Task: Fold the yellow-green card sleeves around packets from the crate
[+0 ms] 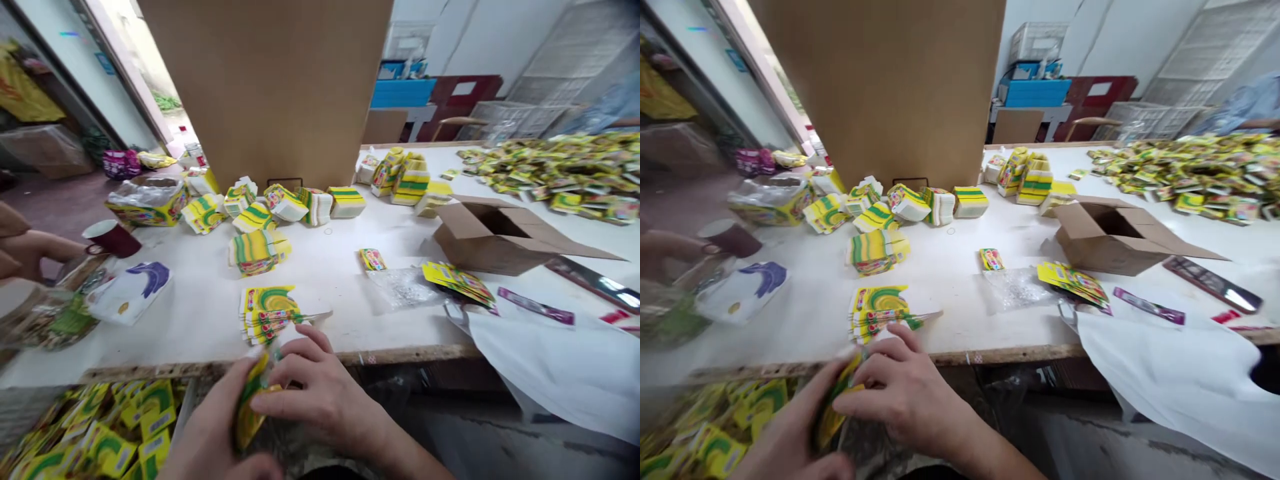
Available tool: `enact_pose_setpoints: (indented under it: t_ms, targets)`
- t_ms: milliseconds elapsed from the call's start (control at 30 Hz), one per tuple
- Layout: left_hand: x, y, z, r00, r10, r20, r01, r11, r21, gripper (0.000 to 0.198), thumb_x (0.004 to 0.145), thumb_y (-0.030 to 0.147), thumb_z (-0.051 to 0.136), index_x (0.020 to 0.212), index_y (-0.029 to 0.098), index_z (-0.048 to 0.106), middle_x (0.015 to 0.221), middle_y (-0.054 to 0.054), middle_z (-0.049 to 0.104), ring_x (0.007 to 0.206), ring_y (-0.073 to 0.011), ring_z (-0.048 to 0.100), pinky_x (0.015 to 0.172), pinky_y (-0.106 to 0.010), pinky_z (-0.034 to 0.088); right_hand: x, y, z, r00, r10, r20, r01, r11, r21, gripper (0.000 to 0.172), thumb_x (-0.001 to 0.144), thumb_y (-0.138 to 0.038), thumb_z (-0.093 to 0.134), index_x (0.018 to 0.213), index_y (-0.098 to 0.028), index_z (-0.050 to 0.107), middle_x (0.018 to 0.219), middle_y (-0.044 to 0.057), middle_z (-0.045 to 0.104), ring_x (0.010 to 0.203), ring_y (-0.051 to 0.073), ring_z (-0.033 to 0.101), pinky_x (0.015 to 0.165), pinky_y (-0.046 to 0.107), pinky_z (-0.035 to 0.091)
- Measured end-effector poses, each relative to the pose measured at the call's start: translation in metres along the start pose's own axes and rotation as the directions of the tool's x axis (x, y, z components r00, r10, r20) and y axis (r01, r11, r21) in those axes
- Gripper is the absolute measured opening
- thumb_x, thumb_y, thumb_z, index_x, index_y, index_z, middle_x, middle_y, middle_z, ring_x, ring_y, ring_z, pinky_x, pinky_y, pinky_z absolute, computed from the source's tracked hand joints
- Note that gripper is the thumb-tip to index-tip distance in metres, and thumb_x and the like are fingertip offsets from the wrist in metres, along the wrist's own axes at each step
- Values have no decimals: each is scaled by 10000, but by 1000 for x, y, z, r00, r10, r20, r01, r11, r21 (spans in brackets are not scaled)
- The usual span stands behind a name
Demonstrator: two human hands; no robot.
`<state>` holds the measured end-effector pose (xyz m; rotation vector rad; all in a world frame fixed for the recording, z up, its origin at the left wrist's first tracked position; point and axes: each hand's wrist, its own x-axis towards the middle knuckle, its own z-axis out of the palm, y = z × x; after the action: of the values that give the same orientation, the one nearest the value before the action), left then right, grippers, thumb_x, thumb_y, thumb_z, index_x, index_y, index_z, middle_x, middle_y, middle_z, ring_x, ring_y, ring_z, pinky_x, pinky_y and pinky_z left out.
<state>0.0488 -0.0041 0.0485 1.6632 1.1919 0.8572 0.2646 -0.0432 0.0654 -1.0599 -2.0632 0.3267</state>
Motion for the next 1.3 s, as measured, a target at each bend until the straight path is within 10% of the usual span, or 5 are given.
enact_pose_setpoints:
  t_ms: [200,533,733,1067,1300]
  targets:
    - [-4,2,35,997,69,-31,-50,905,422,696,705,474,722,1260,203,402,1090,-118,667,967,-306,664,791,-426,558,-13,1,24,839,492,-232,-375,833,407,747,896,-387,577,1502,-265,158,1548,106,256,1438,267,218,1168,479,224]
    - [-9,-3,54,973,231,14,-222,917,331,588,794,320,644,1270,235,310,1138,-114,597,950,-238,647,780,-355,541,6,1,38,776,628,60,-443,476,760,435,919,-215,416,1342,-210,519,1234,79,647,1212,226,553,1056,410,419]
    - [-3,-10,56,984,161,82,-175,957,233,605,780,217,595,1266,229,233,1029,-73,619,839,-202,654,705,-319,548,-8,7,36,930,335,148,-354,718,599,637,901,-165,522,1486,-268,293,1537,67,347,1422,207,306,1166,405,259]
    - [3,-14,26,981,194,2,-177,888,425,509,730,328,713,1158,215,461,1033,-66,637,909,-229,655,771,-359,567,-16,32,30,945,252,208,-308,898,313,582,935,-290,521,1474,-176,334,1588,184,141,1463,297,149,1135,463,304]
    - [2,-10,21,965,261,33,-250,871,424,588,734,377,723,1228,212,451,1106,-73,659,990,-217,664,845,-311,564,-13,30,9,912,311,268,-386,872,300,302,862,-285,633,1154,-218,670,1413,151,491,1366,266,404,1083,407,384]
